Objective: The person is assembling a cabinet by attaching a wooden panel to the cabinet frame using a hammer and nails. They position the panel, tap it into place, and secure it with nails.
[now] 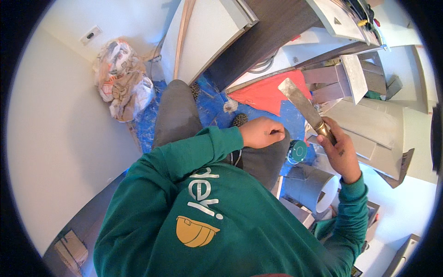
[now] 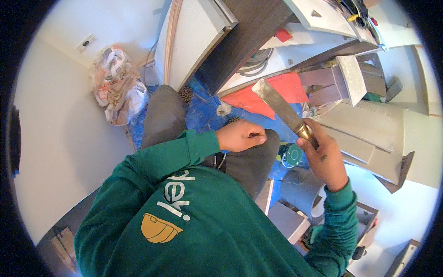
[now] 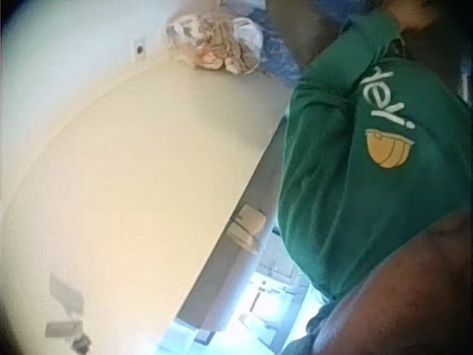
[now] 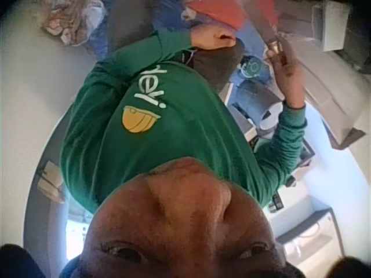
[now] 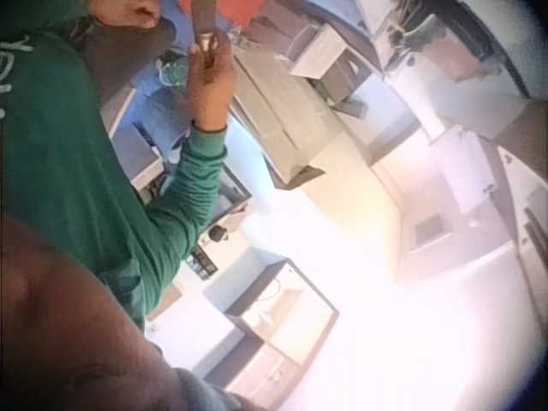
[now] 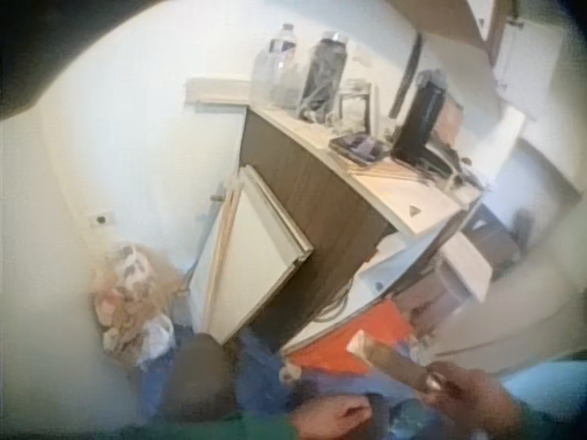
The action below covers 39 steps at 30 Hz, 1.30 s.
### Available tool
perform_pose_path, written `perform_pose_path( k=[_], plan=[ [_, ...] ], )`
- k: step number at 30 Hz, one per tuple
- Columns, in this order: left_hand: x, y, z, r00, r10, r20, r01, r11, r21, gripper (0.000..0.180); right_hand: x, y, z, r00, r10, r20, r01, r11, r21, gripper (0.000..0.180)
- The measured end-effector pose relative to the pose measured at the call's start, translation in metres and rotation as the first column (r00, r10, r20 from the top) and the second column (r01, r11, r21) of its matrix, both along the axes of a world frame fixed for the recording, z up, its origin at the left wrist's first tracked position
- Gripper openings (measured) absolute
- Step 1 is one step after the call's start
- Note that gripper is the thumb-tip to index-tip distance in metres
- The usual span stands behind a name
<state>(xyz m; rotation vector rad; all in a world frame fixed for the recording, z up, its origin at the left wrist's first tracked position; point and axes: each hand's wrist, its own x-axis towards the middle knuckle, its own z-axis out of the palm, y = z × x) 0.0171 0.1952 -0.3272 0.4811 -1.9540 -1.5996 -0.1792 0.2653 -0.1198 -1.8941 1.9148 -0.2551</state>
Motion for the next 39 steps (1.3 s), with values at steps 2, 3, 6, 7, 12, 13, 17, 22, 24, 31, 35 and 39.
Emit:
perform_pose_path(
  k=[2, 3, 6, 7, 12, 13, 17, 22, 24, 31, 35, 39],
  plan=[
    [-0.016, -0.013, -0.007, 0.995, 0.045, -0.090, -0.039, 0.997, 0.070, 0.027, 0.030, -0.027, 0.041, 0.965, -0.009, -0.262, 0.056, 0.983, 0.172, 0.039],
    [-0.022, -0.024, -0.006, 0.997, 0.033, -0.075, -0.026, 0.996, 0.091, 0.027, 0.040, -0.039, 0.052, 0.961, 0.012, -0.276, 0.057, 0.969, 0.240, 0.040],
    [-0.038, -0.047, 0.000, 0.972, 0.009, -0.235, 0.028, 0.987, 0.156, 0.026, 0.059, -0.062, 0.080, 0.902, 0.208, -0.379, -0.115, 0.961, 0.253, 0.039],
    [-0.047, -0.055, 0.001, 0.960, -0.031, -0.277, 0.076, 0.985, 0.153, 0.025, 0.072, -0.070, 0.090, 0.876, 0.248, -0.414, -0.170, 0.961, 0.216, 0.036],
    [-0.040, -0.083, 0.037, 0.861, -0.069, -0.504, 0.210, 0.951, 0.228, 0.026, 0.105, -0.105, 0.119, 0.641, 0.271, -0.718, -0.225, 0.961, 0.162, 0.044],
    [-0.039, -0.084, 0.041, 0.796, -0.024, -0.605, 0.250, 0.922, 0.294, 0.028, 0.109, -0.110, 0.122, 0.611, 0.280, -0.740, -0.231, 0.958, 0.172, 0.044],
    [-0.044, -0.089, 0.046, 0.601, 0.168, -0.782, 0.510, 0.673, 0.536, 0.040, 0.126, -0.127, 0.130, 0.509, 0.306, -0.805, -0.207, 0.951, 0.231, 0.044],
    [-0.033, -0.099, 0.066, 0.604, 0.359, -0.711, 0.584, 0.407, 0.702, 0.049, 0.136, -0.136, 0.124, 0.444, 0.303, -0.843, -0.129, 0.953, 0.274, 0.047],
    [-0.035, -0.106, 0.068, 0.595, 0.403, -0.696, 0.593, 0.363, 0.718, 0.050, 0.147, -0.145, 0.126, 0.386, 0.328, -0.862, -0.077, 0.943, 0.324, 0.049],
    [-0.043, -0.120, 0.071, 0.503, 0.347, -0.791, 0.703, 0.368, 0.608, 0.048, 0.156, -0.150, 0.131, 0.337, 0.308, -0.890, -0.150, 0.950, 0.273, 0.053],
    [-0.043, -0.123, 0.071, 0.488, 0.348, -0.800, 0.720, 0.358, 0.595, 0.049, 0.160, -0.152, 0.130, 0.312, 0.338, -0.888, -0.175, 0.939, 0.296, 0.051],
    [-0.045, -0.128, 0.069, 0.479, 0.341, -0.809, 0.727, 0.362, 0.584, 0.051, 0.165, -0.155, 0.128, 0.242, 0.343, -0.907, -0.179, 0.935, 0.306, 0.052]
  ],
)
